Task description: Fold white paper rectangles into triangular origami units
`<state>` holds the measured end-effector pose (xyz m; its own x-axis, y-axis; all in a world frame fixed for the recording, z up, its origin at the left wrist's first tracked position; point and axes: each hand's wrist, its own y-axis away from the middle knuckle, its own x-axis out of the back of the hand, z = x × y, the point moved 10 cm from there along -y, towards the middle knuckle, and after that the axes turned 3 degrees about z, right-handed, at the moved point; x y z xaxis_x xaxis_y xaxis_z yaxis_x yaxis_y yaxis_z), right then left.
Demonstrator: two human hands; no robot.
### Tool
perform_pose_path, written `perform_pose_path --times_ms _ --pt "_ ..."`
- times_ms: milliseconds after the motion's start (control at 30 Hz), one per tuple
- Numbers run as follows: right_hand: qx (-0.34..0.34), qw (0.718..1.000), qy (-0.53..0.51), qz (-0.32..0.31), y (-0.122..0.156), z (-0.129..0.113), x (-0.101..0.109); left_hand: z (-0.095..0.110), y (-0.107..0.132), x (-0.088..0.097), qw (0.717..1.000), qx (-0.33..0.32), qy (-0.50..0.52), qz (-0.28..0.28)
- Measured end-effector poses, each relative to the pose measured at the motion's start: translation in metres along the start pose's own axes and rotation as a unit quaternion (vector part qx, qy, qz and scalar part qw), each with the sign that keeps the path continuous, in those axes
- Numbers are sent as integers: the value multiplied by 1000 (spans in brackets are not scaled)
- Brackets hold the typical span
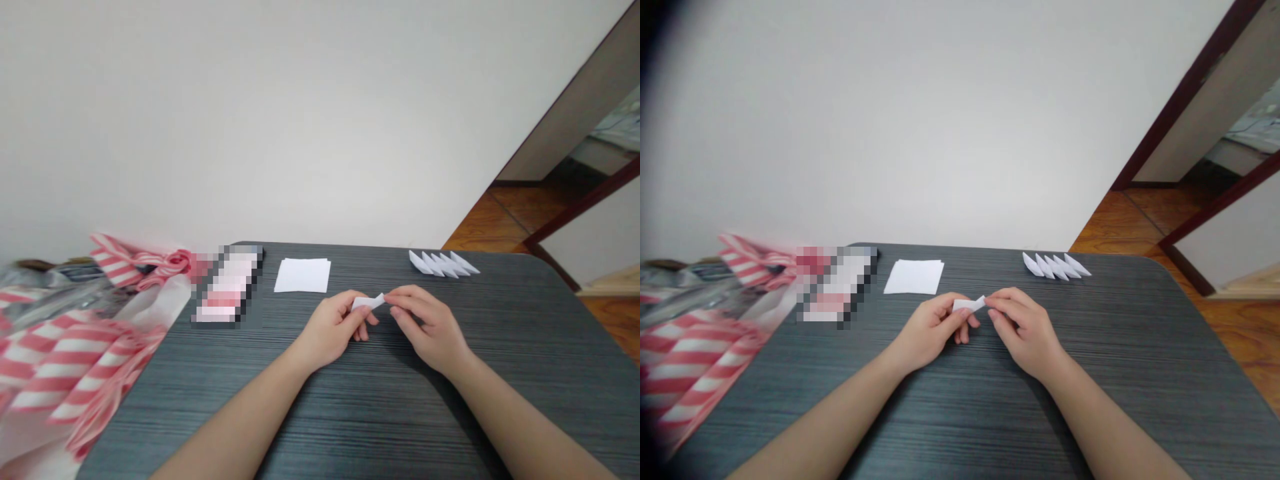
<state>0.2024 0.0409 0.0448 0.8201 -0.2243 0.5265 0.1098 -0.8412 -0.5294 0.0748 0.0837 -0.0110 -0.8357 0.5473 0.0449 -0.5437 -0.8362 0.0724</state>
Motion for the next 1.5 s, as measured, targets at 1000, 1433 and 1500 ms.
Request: perform_pose_path --times_ms 1000,1433,1500 --pt "19 1000 -11 -10 2 -3 -2 -3 -1 1 1000 1 24 12" --pt "-57 997 -54 -26 3 14 -9 6 1 2 996 -48 -70 10" --pt "-66 995 -61 -32 3 16 -11 9 1 3 995 -61 -77 20"
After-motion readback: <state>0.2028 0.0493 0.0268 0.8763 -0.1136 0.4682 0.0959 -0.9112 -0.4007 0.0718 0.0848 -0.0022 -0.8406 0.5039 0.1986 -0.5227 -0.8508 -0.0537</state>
